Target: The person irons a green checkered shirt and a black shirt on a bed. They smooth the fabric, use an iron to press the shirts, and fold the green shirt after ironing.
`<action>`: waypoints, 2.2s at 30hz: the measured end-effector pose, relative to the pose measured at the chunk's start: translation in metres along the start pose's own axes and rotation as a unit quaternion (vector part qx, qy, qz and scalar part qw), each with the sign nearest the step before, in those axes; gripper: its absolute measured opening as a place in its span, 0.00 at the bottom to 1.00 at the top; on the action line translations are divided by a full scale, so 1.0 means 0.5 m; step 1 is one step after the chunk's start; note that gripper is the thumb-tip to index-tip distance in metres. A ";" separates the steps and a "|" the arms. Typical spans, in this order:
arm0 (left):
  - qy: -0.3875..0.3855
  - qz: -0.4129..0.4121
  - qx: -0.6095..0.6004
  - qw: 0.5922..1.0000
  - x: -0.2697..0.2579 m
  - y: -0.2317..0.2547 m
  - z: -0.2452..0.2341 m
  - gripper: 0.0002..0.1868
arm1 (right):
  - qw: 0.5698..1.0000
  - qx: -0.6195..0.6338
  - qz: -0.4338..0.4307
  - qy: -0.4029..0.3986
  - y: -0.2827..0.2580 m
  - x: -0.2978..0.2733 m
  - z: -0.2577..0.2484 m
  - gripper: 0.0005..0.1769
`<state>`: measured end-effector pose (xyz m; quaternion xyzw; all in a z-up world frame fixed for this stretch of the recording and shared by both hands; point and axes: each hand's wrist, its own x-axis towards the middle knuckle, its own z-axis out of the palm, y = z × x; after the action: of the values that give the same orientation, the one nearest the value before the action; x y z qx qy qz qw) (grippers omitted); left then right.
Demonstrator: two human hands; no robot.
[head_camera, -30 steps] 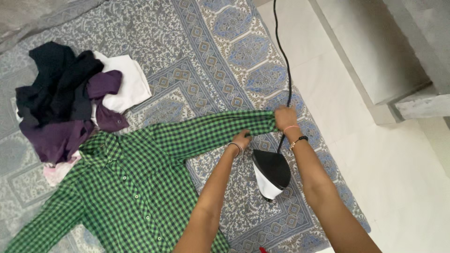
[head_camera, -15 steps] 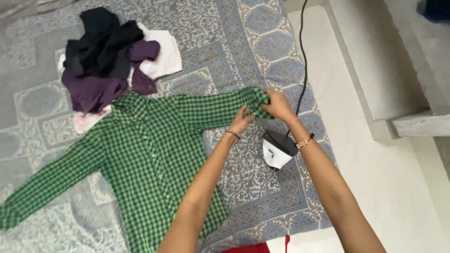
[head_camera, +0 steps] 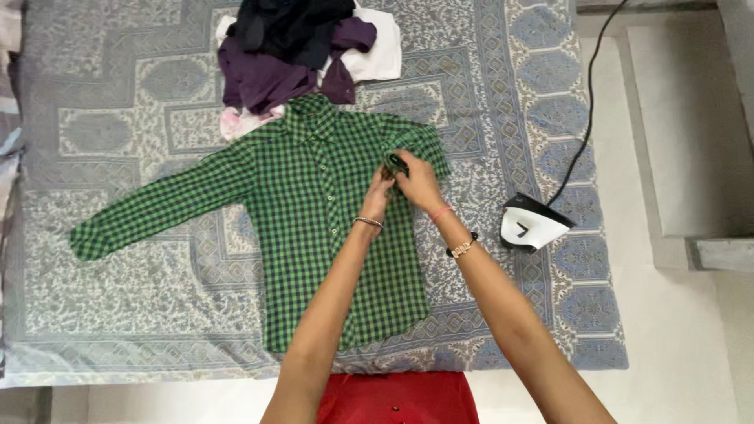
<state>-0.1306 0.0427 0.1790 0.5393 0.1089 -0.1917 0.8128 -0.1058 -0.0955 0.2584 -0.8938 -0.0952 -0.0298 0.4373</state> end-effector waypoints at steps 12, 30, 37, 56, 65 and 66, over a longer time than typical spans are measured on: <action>0.026 -0.003 -0.168 0.985 -0.198 0.050 -0.344 0.32 | 0.999 0.022 -0.019 0.017 -0.305 -0.102 0.317 0.24; 0.045 -0.097 -0.309 0.945 -0.253 -0.109 -0.592 0.16 | 0.996 -0.061 0.036 -0.060 -0.369 -0.205 0.538 0.26; 0.162 -0.166 -0.365 0.901 -0.314 -0.160 -0.677 0.28 | 0.969 -0.150 0.098 -0.168 -0.327 -0.263 0.627 0.28; 0.173 -0.286 -0.087 0.938 -0.410 -0.256 -0.740 0.14 | 0.948 -0.196 0.009 -0.250 -0.333 -0.402 0.671 0.25; 0.185 -0.318 0.194 0.909 -0.396 -0.283 -0.734 0.23 | 0.934 -0.188 0.021 -0.302 -0.263 -0.449 0.694 0.28; 0.163 -0.290 0.292 0.897 -0.397 -0.279 -0.728 0.25 | 0.927 -0.180 0.020 -0.327 -0.255 -0.450 0.687 0.28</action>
<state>-0.3586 0.3676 -0.0049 0.7208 0.3302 -0.3516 0.4977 -0.3614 0.2190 0.1152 -0.9193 -0.2079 0.2564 0.2143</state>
